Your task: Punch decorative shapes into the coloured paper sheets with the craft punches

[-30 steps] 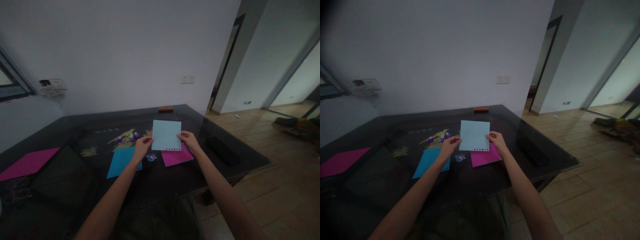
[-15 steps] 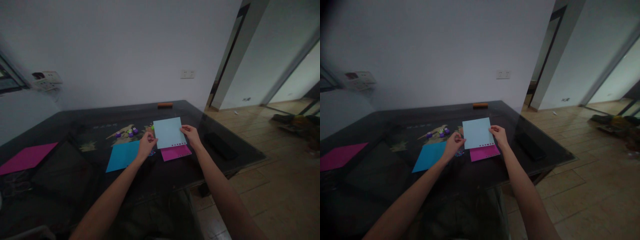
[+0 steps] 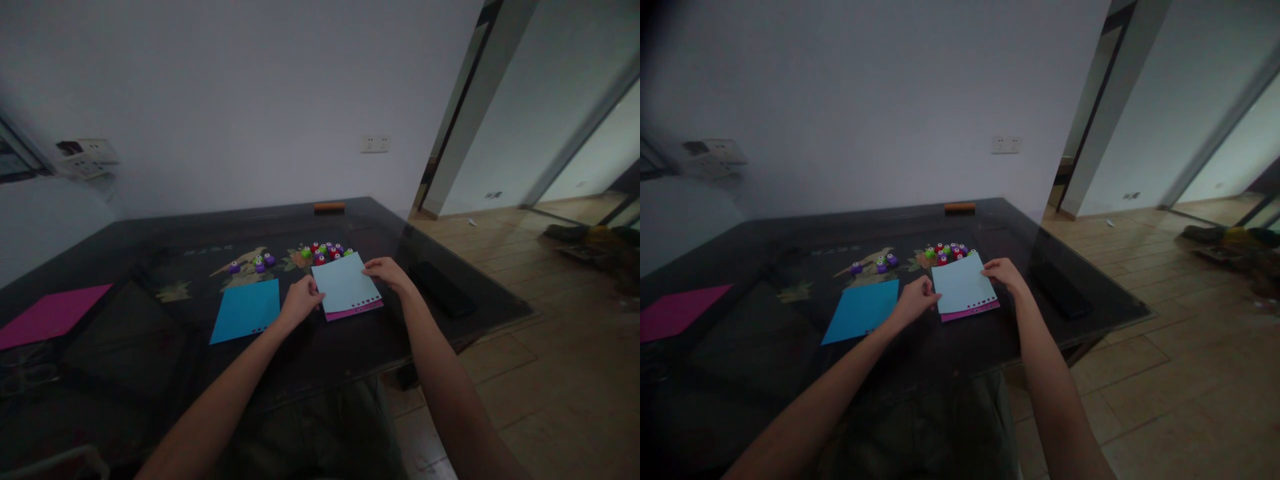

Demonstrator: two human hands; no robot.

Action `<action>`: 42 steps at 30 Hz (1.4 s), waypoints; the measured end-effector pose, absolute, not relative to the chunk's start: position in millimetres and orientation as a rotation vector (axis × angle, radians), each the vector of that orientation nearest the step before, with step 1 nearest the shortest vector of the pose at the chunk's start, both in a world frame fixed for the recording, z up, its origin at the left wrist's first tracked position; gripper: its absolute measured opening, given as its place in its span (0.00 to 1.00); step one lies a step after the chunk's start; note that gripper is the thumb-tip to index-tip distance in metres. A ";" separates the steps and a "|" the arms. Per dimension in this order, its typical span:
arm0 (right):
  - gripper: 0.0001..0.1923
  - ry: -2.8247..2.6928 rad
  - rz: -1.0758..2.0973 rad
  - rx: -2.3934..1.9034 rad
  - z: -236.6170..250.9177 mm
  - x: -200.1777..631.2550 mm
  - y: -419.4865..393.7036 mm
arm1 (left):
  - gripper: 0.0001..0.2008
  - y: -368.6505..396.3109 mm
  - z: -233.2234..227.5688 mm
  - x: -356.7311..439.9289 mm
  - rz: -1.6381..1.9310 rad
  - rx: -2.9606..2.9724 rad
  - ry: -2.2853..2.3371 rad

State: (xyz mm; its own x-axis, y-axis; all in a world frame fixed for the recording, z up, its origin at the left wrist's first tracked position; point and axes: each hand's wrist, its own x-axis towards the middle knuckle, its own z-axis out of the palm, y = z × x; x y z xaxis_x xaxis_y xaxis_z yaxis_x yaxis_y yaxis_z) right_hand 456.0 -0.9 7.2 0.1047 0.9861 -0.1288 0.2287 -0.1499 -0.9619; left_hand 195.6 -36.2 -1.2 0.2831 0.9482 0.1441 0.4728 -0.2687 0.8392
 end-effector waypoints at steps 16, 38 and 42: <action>0.06 -1.291 1.138 -1.644 2.9 459.6 2.7 | 0.11 -47.0 0.0 200.5 0.654 2.533 1.392; 0.04 -1.279 0.991 -1.764 0.9 459.2 5.3 | 0.22 -49.1 -12.2 201.6 0.476 2.564 1.372; 0.05 -1.276 1.004 -1.753 -0.2 460.0 6.8 | 0.21 -48.7 -12.1 201.8 0.478 2.548 1.379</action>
